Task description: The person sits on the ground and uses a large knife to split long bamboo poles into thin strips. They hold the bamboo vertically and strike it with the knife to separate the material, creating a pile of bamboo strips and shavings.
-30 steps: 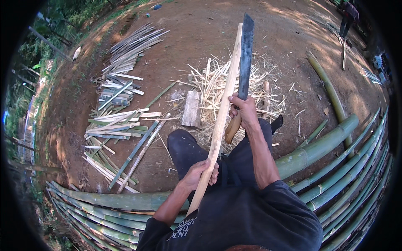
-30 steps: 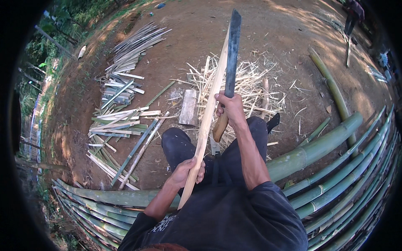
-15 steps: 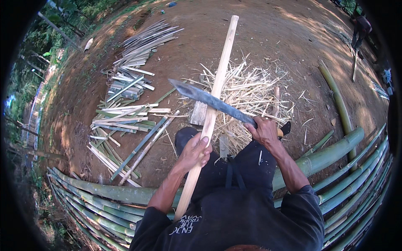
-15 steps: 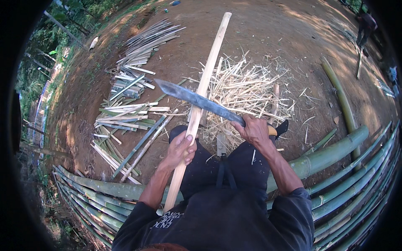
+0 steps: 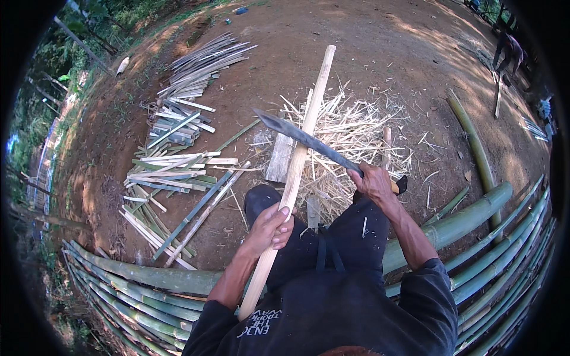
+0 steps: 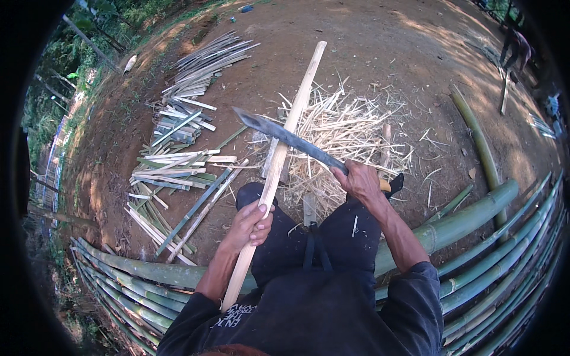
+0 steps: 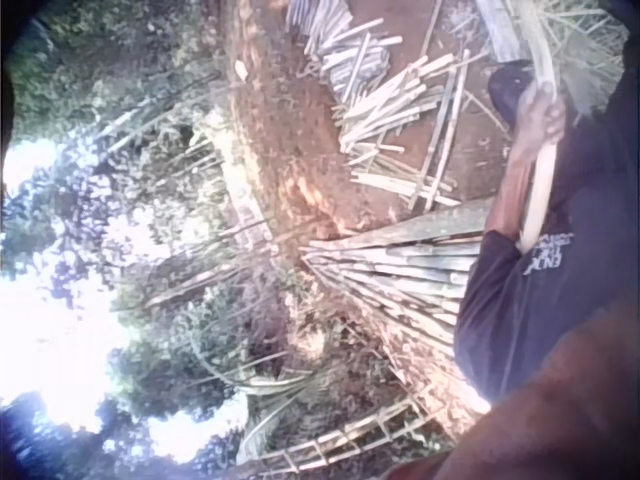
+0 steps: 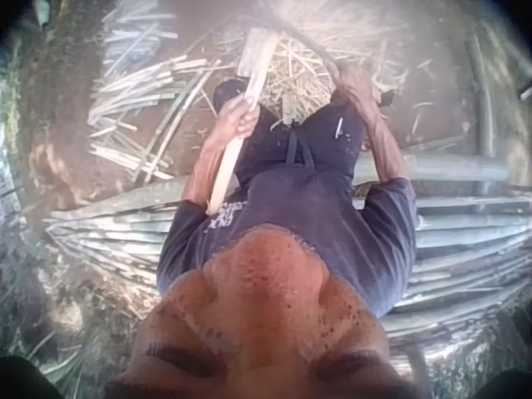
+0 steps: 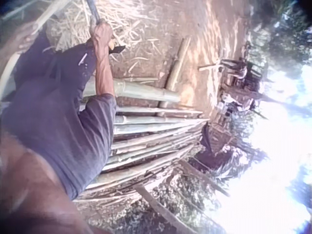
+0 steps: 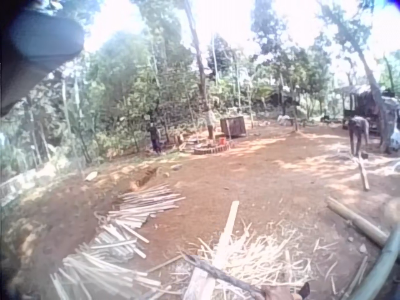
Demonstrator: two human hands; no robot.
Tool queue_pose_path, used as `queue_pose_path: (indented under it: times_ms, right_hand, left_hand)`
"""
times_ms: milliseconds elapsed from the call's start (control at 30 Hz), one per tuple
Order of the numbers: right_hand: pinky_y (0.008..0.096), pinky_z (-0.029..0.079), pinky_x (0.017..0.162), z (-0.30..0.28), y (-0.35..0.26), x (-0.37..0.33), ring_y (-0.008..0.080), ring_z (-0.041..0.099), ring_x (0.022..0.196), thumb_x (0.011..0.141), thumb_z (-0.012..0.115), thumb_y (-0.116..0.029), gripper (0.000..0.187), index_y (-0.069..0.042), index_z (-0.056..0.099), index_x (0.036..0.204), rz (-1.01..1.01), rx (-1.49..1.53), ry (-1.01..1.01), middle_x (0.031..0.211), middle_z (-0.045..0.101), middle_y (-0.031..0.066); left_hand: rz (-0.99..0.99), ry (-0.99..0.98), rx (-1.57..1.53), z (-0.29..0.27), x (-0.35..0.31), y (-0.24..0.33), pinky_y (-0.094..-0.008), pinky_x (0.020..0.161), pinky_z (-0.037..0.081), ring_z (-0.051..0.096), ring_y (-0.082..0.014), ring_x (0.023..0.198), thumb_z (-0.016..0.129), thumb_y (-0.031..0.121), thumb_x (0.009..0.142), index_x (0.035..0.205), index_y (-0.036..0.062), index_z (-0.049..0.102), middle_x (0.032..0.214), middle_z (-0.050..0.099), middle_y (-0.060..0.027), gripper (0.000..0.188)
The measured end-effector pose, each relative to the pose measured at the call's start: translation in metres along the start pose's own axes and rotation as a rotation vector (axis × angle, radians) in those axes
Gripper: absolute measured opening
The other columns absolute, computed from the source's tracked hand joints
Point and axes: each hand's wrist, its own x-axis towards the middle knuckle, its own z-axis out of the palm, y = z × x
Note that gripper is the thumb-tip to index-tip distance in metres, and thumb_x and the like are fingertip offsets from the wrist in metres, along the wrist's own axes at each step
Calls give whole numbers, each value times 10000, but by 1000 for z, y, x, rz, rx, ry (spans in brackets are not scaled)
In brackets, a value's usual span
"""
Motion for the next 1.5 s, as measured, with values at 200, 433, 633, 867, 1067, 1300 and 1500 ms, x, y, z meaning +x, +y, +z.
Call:
queue_pose_path:
  times_ms: [200, 433, 633, 867, 1067, 1300, 1500]
  right_hand:
    - [483, 488, 568, 1, -4, -11, 385, 622, 570, 879, 573, -521, 542, -6, 622, 719, -193, -70, 11, 582, 596, 199]
    - [501, 486, 570, -27, 32, 28, 405, 614, 569, 911, 496, -561, 613, 14, 634, 752, 173, -113, 9, 574, 587, 226]
    - [513, 489, 609, -37, 62, 46, 428, 637, 648, 914, 468, -577, 654, 34, 661, 784, 264, -163, 76, 621, 601, 264]
    - [544, 454, 605, -53, 75, 52, 483, 604, 650, 956, 378, -572, 698, 59, 632, 802, 356, -121, 201, 588, 559, 304]
    - [467, 488, 550, -26, 10, -16, 379, 628, 593, 855, 622, -474, 459, -20, 594, 791, -169, -143, -35, 662, 607, 230]
    - [479, 499, 564, -38, 50, 48, 378, 636, 604, 869, 567, -541, 533, -16, 609, 789, -193, -316, 46, 693, 624, 214]
    - [531, 444, 598, -57, 86, 104, 463, 599, 631, 966, 373, -547, 695, 56, 618, 722, 327, -229, 274, 633, 580, 298]
  left_hand:
    - [-20, -4, 9, -2, -4, -4, -188, 341, 294, 308, -22, 411, 424, 287, 1023, 1091, 12, 458, 650, 353, 28, 285]
    - [-78, -70, -5, -4, -35, -18, -192, 343, 301, 323, -27, 412, 428, 271, 1021, 1079, 13, 456, 647, 354, 23, 266]
    - [-120, -85, 3, -9, -50, -21, -198, 353, 310, 330, -35, 419, 426, 268, 1022, 1084, 20, 457, 652, 360, 18, 257]
    - [-51, -19, 166, -9, -44, -29, -209, 396, 340, 352, -45, 467, 415, 294, 1028, 1125, 27, 444, 687, 379, 7, 286]
    - [19, 1, 265, -8, -20, -4, -213, 406, 342, 363, -35, 484, 408, 279, 1030, 1039, 60, 405, 714, 404, 13, 220]
    - [32, 17, 253, -16, -43, -12, -210, 400, 337, 345, -37, 474, 405, 285, 1028, 1110, 20, 434, 690, 372, 10, 278]
    - [16, 22, 207, -25, -63, -33, -213, 402, 338, 365, -42, 475, 404, 284, 1030, 1109, 19, 441, 674, 398, 6, 279]
